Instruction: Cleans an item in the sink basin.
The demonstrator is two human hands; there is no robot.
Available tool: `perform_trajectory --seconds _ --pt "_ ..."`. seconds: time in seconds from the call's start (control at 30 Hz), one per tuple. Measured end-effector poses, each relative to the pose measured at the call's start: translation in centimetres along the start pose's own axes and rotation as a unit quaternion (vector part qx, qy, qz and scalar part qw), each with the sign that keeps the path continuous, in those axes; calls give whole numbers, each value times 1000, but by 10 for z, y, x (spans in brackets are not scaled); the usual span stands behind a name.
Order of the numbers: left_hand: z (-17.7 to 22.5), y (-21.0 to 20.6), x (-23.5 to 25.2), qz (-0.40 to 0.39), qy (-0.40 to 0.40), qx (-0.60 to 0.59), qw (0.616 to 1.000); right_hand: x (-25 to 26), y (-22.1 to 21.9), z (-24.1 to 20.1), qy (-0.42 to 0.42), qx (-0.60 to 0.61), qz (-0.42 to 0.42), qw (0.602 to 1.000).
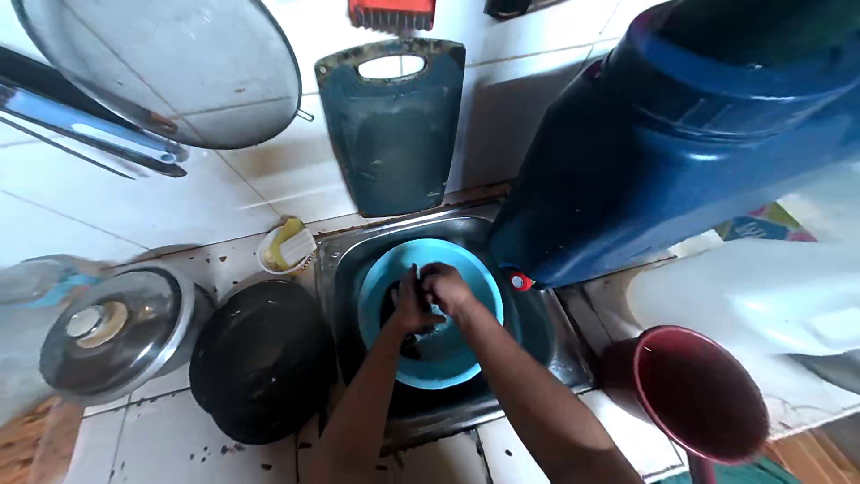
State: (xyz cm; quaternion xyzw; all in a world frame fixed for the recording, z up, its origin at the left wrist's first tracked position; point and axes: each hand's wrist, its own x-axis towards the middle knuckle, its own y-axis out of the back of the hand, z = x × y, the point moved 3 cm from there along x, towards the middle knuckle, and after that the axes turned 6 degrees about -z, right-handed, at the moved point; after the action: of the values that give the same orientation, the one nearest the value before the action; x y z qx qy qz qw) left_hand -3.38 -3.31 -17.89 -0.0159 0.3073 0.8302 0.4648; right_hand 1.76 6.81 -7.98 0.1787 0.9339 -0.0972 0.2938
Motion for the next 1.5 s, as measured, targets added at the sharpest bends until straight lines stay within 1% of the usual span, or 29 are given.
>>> perform_trajectory --seconds 0.07,0.1,0.2,0.27,0.3,0.37,0.43,0.5,0.57,0.63,0.7,0.73,0.83,0.9,0.93,0.97,1.03,1.07,1.13,1.17,1.2,1.27,1.3,1.33,1.37,1.4,1.43,1.47,1.5 --pt "-12 -3 -1 98 -25 -53 993 -44 -7 -51 43 57 -40 997" --pt "-11 -1 -3 112 -6 -76 991 -64 -5 -71 81 86 -58 991" --pt "11 18 -12 71 81 -99 989 -111 15 -103 199 178 -60 962" --pt "32 35 -22 64 96 -137 984 -124 36 -103 237 206 -21 949" --pt "41 43 -27 70 91 -163 980 -124 45 -97 235 208 6 950" --pt "59 56 -37 89 75 -223 968 -112 59 -71 184 184 63 964" --pt "83 61 -48 91 33 -264 960 -89 62 -35 98 135 104 981" --pt "109 57 -57 68 -27 -256 964 -71 55 3 -3 131 103 986" --pt "133 46 -65 18 -66 -227 972 -62 41 31 -86 230 68 967" --pt "145 38 -74 -44 -88 -234 967 -55 26 48 -118 340 32 932" --pt "138 39 -79 -71 -126 -313 939 -57 13 47 -116 433 13 894" --pt "129 43 -80 -64 -146 -374 914 -62 7 40 -102 466 21 879" --pt "84 55 -73 39 -175 -568 804 -81 -11 6 -57 486 42 871" --pt "69 50 -65 118 -151 -581 791 -89 -26 -19 -17 482 21 876" --pt "70 42 -62 143 -130 -586 787 -93 -35 -31 2 485 11 874" --pt "75 32 -61 154 -117 -613 766 -98 -43 -41 17 490 9 872" --pt "93 21 -62 158 -116 -708 678 -109 -54 -54 41 507 0 861" --pt "101 23 -63 167 -115 -731 652 -112 -54 -54 58 511 -21 857" --pt "94 29 -59 174 -138 -734 641 -113 -44 -32 104 495 -80 859" --pt "85 35 -54 155 -166 -732 643 -112 -36 -16 123 480 -98 863" --pt "79 42 -52 142 -183 -698 678 -112 -27 1 123 458 -91 876" --pt "88 59 -57 170 -154 -533 815 -114 -15 30 59 393 -56 916" --pt "100 63 -64 177 -142 -426 876 -114 -13 41 17 375 -61 925" --pt "113 61 -73 164 -149 -309 925 -113 -14 49 -13 373 -75 925" --pt "126 54 -81 137 -180 -191 955 -110 -15 54 -28 389 -98 916" --pt "138 43 -89 105 -234 -87 963 -107 -16 54 -26 419 -118 900" --pt "150 32 -97 71 -293 -8 953 -105 -17 49 -6 453 -118 884" --pt "164 25 -108 39 -324 43 944 -106 -14 38 29 485 -115 867" --pt "179 22 -121 24 -327 71 942 -110 -9 24 70 508 -122 850"
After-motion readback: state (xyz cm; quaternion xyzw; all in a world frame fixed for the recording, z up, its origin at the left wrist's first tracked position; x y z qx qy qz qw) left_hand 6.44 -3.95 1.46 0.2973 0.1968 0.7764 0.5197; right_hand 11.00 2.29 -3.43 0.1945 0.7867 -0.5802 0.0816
